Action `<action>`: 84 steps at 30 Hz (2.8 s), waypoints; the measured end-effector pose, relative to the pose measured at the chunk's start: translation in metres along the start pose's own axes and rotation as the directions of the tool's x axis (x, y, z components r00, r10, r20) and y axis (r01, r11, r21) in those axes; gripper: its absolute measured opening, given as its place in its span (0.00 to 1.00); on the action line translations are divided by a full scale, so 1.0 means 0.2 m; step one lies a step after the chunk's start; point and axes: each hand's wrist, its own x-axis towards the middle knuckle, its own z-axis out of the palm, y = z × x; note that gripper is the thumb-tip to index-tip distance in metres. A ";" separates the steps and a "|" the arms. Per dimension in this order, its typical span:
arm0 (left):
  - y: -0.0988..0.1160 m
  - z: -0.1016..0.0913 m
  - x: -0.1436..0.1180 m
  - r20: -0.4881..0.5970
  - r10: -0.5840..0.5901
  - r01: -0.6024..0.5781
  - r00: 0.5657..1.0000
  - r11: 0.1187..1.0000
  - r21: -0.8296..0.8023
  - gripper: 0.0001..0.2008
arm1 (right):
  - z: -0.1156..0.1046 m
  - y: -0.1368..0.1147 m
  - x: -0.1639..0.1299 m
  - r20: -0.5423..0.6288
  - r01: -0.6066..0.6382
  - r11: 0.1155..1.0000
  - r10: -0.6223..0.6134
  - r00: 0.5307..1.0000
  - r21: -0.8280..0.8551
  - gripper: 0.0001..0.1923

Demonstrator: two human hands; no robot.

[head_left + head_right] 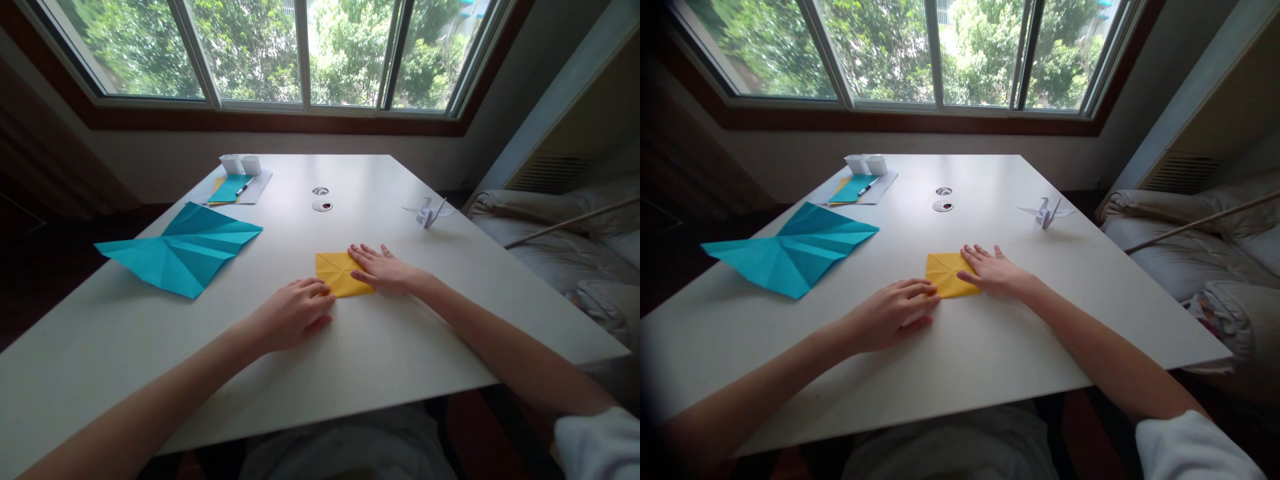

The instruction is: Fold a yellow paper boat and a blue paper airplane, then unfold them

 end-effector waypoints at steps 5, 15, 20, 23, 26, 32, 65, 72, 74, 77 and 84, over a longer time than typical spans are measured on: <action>0.04 0.01 0.01 0.042 0.008 -0.009 0.999 1.000 0.009 0.19 | 0.01 -0.02 -0.02 -0.131 0.005 0.999 -0.012 0.991 -0.054 0.33; -0.03 0.05 0.02 -0.059 -0.134 0.127 0.989 0.985 -0.114 0.16 | 0.07 -0.06 -0.04 -0.089 0.113 0.993 -0.115 0.989 -0.036 0.27; -0.12 0.04 0.01 -0.097 -0.338 0.342 0.936 0.939 0.029 0.18 | 0.05 -0.06 -0.04 -0.072 0.096 0.994 -0.099 0.993 -0.042 0.28; -0.11 0.01 0.00 -0.104 -0.368 0.377 0.924 0.923 0.074 0.17 | 0.04 -0.06 -0.04 -0.106 0.047 0.997 -0.054 0.993 -0.066 0.31; -0.09 -0.01 0.00 -0.116 -0.400 0.412 0.909 0.903 0.118 0.15 | 0.02 -0.04 -0.05 -0.128 0.004 0.998 -0.013 0.992 -0.070 0.34; -0.10 0.00 0.00 -0.105 -0.458 0.467 0.883 0.879 0.092 0.14 | 0.00 -0.02 -0.06 -0.179 0.024 0.999 -0.029 0.983 -0.032 0.30; -0.22 0.06 -0.01 -0.158 -0.463 0.447 0.872 0.885 -0.129 0.16 | 0.01 -0.04 -0.04 -0.276 -0.001 0.969 0.071 0.958 0.247 0.21; -0.22 0.07 -0.01 -0.212 -0.432 0.402 0.877 0.900 -0.168 0.14 | 0.01 -0.06 -0.04 -0.291 0.011 0.906 0.125 0.948 0.424 0.22; -0.22 0.07 -0.01 -0.194 -0.458 0.412 0.868 0.880 -0.236 0.13 | 0.02 -0.06 -0.04 -0.302 0.018 0.892 0.133 0.944 0.451 0.21; -0.23 0.08 -0.01 -0.166 -0.503 0.433 0.848 0.839 -0.329 0.11 | 0.03 -0.05 -0.03 -0.300 0.021 0.895 0.127 0.945 0.446 0.15; -0.27 0.09 -0.01 -0.189 -0.376 0.299 0.907 0.892 -0.339 0.07 | 0.02 -0.01 -0.03 -0.361 0.223 0.940 -0.120 0.925 0.259 0.06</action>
